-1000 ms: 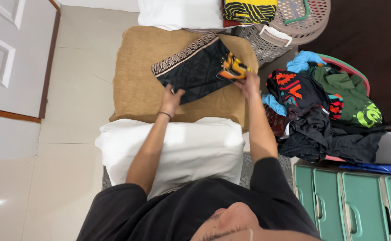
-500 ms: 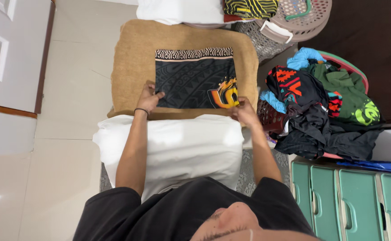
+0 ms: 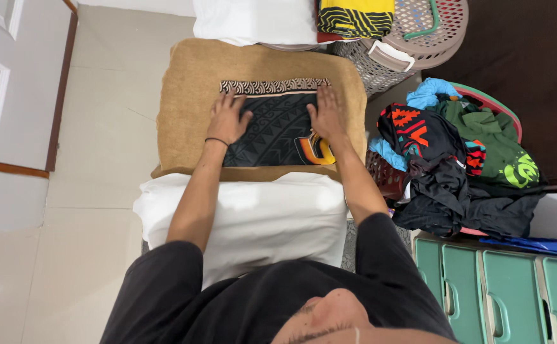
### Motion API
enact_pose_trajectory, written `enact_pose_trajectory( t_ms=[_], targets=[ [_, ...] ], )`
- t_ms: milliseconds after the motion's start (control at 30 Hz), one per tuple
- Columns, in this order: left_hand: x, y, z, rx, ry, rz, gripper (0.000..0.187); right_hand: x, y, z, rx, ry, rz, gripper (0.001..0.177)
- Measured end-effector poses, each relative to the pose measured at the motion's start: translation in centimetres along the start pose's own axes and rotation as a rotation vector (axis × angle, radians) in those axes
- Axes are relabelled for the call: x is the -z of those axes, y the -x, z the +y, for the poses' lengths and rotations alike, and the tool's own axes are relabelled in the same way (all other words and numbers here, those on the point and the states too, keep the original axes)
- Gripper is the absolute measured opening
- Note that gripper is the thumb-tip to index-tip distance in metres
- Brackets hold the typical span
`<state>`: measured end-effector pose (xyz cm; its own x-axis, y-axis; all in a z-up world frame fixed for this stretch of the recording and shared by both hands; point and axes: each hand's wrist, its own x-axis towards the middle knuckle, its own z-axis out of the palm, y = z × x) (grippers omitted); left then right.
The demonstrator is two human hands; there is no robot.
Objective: The person folds several pieces of clothing on a bed. They smooth and fold a yellow item, then a black tank top, and finally a black basketball jersey, placing each folded item on a growing stack.
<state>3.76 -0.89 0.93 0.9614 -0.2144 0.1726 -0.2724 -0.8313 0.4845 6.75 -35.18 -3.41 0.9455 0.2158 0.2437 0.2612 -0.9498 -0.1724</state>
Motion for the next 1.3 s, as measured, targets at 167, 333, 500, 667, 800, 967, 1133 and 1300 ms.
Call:
enact_pose_trajectory(
  t_ms=[167, 333, 500, 667, 800, 967, 1133, 1300],
  targets=[
    [-1.1, 0.6, -0.5, 0.111, -0.066, -0.215, 0.071, -0.4, -0.6, 1.3, -0.179, -0.118, -0.100, 0.066],
    [-1.7, 0.3, -0.1, 0.069, -0.077, -0.031, 0.068, 2.3, -0.3, 0.1, -0.091, -0.166, 0.035, 0.064],
    [-2.2, 0.3, 0.3, -0.043, -0.081, -0.073, 0.054, 2.8, -1.8, -2.6, -0.061, -0.160, -0.096, 0.065],
    [-1.8, 0.3, -0.4, 0.088, -0.096, -0.121, 0.061, 1.6, -2.5, -4.1, -0.075, -0.129, -0.149, 0.064],
    [-1.8, -0.6, -0.7, 0.066, -0.148, -0.042, 0.058, 1.7, -1.5, -3.5, -0.042, -0.124, -0.058, 0.063],
    [-2.5, -0.3, -1.3, 0.056, -0.091, -0.057, 0.061, 1.9, 2.8, -2.6, 0.022, -0.122, -0.022, 0.066],
    [-3.0, 0.3, -1.6, 0.080, -0.112, -0.084, 0.061, 1.9, 4.0, -2.8, -0.059, -0.121, -0.105, 0.067],
    [-2.6, 0.4, -0.7, -0.009, -0.114, 0.104, 0.060, 3.9, 4.2, -3.1, -0.055, -0.049, -0.035, 0.067]
  ],
)
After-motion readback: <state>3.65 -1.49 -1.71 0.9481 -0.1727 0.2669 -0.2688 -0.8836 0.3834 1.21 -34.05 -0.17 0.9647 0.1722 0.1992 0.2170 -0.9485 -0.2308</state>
